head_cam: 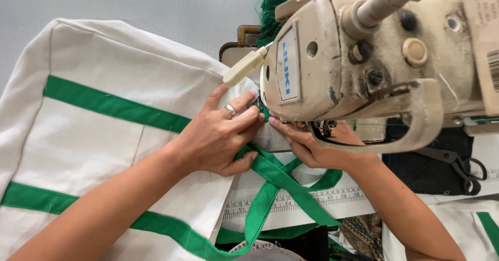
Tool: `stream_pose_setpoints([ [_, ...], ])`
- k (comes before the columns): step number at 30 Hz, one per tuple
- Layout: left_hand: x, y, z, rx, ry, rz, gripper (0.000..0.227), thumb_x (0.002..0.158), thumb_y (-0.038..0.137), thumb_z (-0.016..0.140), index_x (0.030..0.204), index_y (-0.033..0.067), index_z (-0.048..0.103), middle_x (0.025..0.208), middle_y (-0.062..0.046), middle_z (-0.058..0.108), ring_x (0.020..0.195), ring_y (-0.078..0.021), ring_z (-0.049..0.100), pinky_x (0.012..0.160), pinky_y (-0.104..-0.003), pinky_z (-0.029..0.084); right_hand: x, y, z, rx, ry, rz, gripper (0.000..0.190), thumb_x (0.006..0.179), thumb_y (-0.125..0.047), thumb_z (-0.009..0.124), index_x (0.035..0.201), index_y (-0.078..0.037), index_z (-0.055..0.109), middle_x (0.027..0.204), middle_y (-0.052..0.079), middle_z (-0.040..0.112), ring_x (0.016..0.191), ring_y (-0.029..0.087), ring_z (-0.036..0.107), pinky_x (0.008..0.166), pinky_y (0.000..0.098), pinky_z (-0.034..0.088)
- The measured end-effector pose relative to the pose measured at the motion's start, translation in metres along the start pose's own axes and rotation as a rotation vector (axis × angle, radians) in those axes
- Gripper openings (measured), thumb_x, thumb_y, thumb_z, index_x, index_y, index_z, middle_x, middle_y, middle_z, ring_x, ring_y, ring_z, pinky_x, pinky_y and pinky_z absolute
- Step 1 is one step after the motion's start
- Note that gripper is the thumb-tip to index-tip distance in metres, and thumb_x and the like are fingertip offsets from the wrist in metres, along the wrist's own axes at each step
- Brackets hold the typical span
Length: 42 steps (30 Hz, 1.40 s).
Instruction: Sewing straps onto tote bags and trimming excess fabric using an industrial sewing machine and scissors.
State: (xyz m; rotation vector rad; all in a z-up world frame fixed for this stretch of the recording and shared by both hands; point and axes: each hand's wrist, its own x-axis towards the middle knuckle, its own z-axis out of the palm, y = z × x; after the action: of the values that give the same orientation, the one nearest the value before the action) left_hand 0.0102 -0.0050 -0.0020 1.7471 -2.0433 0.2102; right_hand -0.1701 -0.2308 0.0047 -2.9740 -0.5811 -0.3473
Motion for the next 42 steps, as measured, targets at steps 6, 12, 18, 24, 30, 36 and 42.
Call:
stream_pose_setpoints([
  [6,0.002,-0.002,0.004,0.013,0.017,0.006,0.057,0.094,0.046,0.049,0.114,-0.0012,0.074,0.115,-0.013,0.061,0.127,-0.0402,0.062,0.104,-0.068,0.036,-0.009,0.001,0.007,-0.177,-0.017,-0.008,0.053,0.103,-0.028,0.053,0.155,-0.024,0.05,0.146,0.005,0.065,0.116,0.027,0.073,0.09,0.0486,0.06],
  [12,0.002,-0.001,0.001,0.03,0.01,0.005,0.057,0.093,0.046,0.048,0.113,-0.0017,0.072,0.112,-0.013,0.062,0.126,-0.0383,0.063,0.098,-0.067,0.039,-0.005,-0.001,0.008,-0.474,0.055,-0.268,0.038,0.11,-0.024,0.046,0.122,0.0,0.073,0.15,0.012,0.055,0.125,0.022,0.065,0.095,0.0428,0.06],
  [18,0.002,-0.001,-0.003,0.011,0.015,0.002,0.057,0.093,0.047,0.049,0.11,-0.0021,0.073,0.109,-0.013,0.061,0.126,-0.0371,0.063,0.096,-0.065,0.04,0.007,0.0,-0.001,-0.572,0.114,-0.338,0.034,0.107,-0.017,0.051,0.129,0.0,0.071,0.131,0.014,0.07,0.1,0.024,0.07,0.076,0.0406,0.061],
  [24,0.003,-0.005,-0.002,-0.051,0.04,-0.025,0.055,0.088,0.045,0.055,0.112,-0.0005,0.073,0.103,-0.013,0.063,0.126,-0.0394,0.063,0.1,-0.065,0.038,0.001,-0.001,0.001,-0.571,0.21,-0.326,0.023,0.101,-0.021,0.056,0.102,-0.007,0.074,0.091,0.01,0.075,0.073,0.026,0.068,0.059,0.0431,0.054],
  [30,0.003,-0.009,-0.002,-0.119,0.032,-0.045,0.054,0.087,0.045,0.056,0.11,-0.0007,0.074,0.105,-0.016,0.067,0.127,-0.0426,0.063,0.108,-0.069,0.034,0.006,-0.004,-0.006,-0.815,0.182,-0.368,0.021,0.103,-0.022,0.059,0.09,-0.017,0.074,0.087,0.008,0.074,0.072,0.016,0.065,0.065,0.0307,0.057],
  [36,0.004,-0.011,-0.002,-0.115,0.036,-0.063,0.053,0.088,0.045,0.056,0.111,0.0001,0.072,0.104,-0.014,0.067,0.125,-0.0414,0.066,0.109,-0.068,0.032,-0.037,0.006,0.025,-0.571,0.151,-0.367,0.041,0.105,-0.025,0.072,0.139,-0.005,0.06,0.124,0.028,0.066,0.103,0.04,0.072,0.083,0.0559,0.063],
  [42,0.004,-0.011,-0.003,-0.151,0.011,-0.088,0.052,0.088,0.047,0.054,0.107,0.0016,0.072,0.103,-0.013,0.068,0.117,-0.0421,0.068,0.108,-0.072,0.031,-0.053,-0.02,-0.061,0.078,-0.018,0.239,0.027,0.098,-0.033,0.068,0.082,-0.011,0.071,0.074,0.007,0.063,0.07,0.031,0.063,0.059,0.0467,0.046],
])
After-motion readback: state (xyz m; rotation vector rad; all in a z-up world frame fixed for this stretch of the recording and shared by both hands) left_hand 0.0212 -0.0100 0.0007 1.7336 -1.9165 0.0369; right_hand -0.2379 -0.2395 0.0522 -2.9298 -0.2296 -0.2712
